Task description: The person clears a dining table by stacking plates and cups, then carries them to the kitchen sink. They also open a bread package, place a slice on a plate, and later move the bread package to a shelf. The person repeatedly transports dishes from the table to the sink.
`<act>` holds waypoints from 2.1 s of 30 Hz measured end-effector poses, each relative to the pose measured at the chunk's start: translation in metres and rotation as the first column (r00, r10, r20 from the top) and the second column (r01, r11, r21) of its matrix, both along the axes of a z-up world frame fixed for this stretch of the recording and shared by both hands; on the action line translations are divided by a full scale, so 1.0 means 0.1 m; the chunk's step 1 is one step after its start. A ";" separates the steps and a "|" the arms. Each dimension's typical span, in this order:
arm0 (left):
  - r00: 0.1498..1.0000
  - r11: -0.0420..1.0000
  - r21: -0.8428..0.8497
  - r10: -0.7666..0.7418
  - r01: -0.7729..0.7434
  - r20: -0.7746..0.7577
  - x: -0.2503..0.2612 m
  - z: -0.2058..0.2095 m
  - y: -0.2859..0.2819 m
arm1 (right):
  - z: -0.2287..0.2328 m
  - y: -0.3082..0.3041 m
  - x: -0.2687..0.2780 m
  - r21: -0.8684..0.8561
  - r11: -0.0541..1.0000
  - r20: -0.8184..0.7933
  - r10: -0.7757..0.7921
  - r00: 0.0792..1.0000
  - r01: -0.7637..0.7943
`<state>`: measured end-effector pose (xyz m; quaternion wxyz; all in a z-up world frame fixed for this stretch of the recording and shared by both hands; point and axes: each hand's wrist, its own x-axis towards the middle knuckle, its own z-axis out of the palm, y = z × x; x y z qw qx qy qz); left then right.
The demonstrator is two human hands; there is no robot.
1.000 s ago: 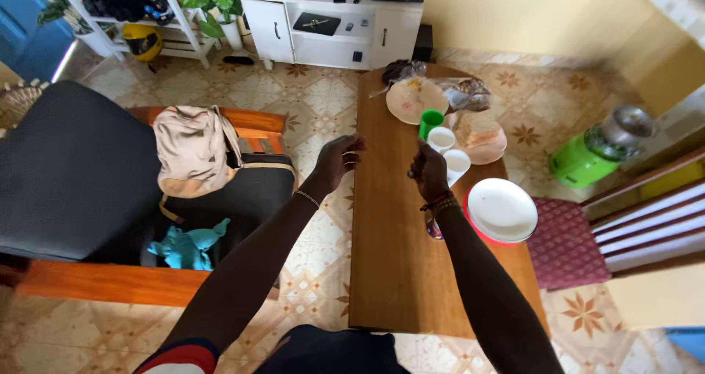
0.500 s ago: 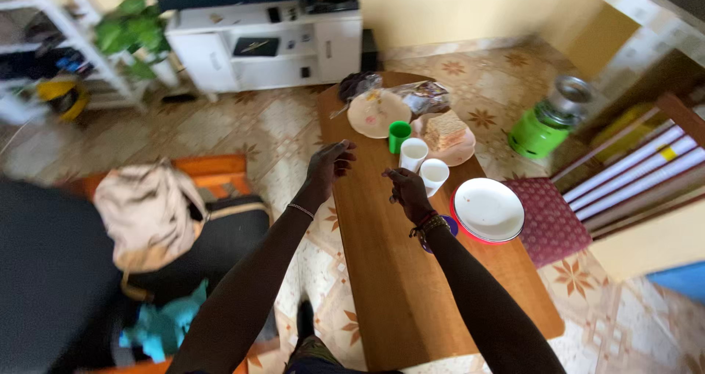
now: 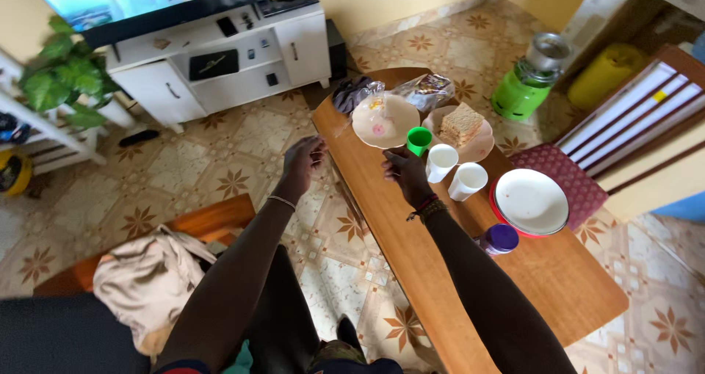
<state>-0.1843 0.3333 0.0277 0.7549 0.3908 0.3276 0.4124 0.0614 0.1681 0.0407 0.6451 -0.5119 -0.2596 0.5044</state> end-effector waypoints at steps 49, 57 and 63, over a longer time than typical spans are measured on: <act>0.769 0.817 -0.018 -0.535 0.576 0.350 1.37 0.78 1.53 | 0.41 0.81 0.50 0.013 0.912 -0.271 -0.391 0.879 0.410; 0.786 0.812 0.044 -0.575 0.582 0.230 1.21 0.85 2.25 | -0.26 1.67 0.81 -0.148 0.901 -0.165 -0.428 0.889 0.407; 0.768 0.782 0.057 -0.622 0.621 0.153 1.22 0.74 2.68 | -0.99 2.09 1.17 -0.273 0.877 -0.166 -0.448 0.878 0.396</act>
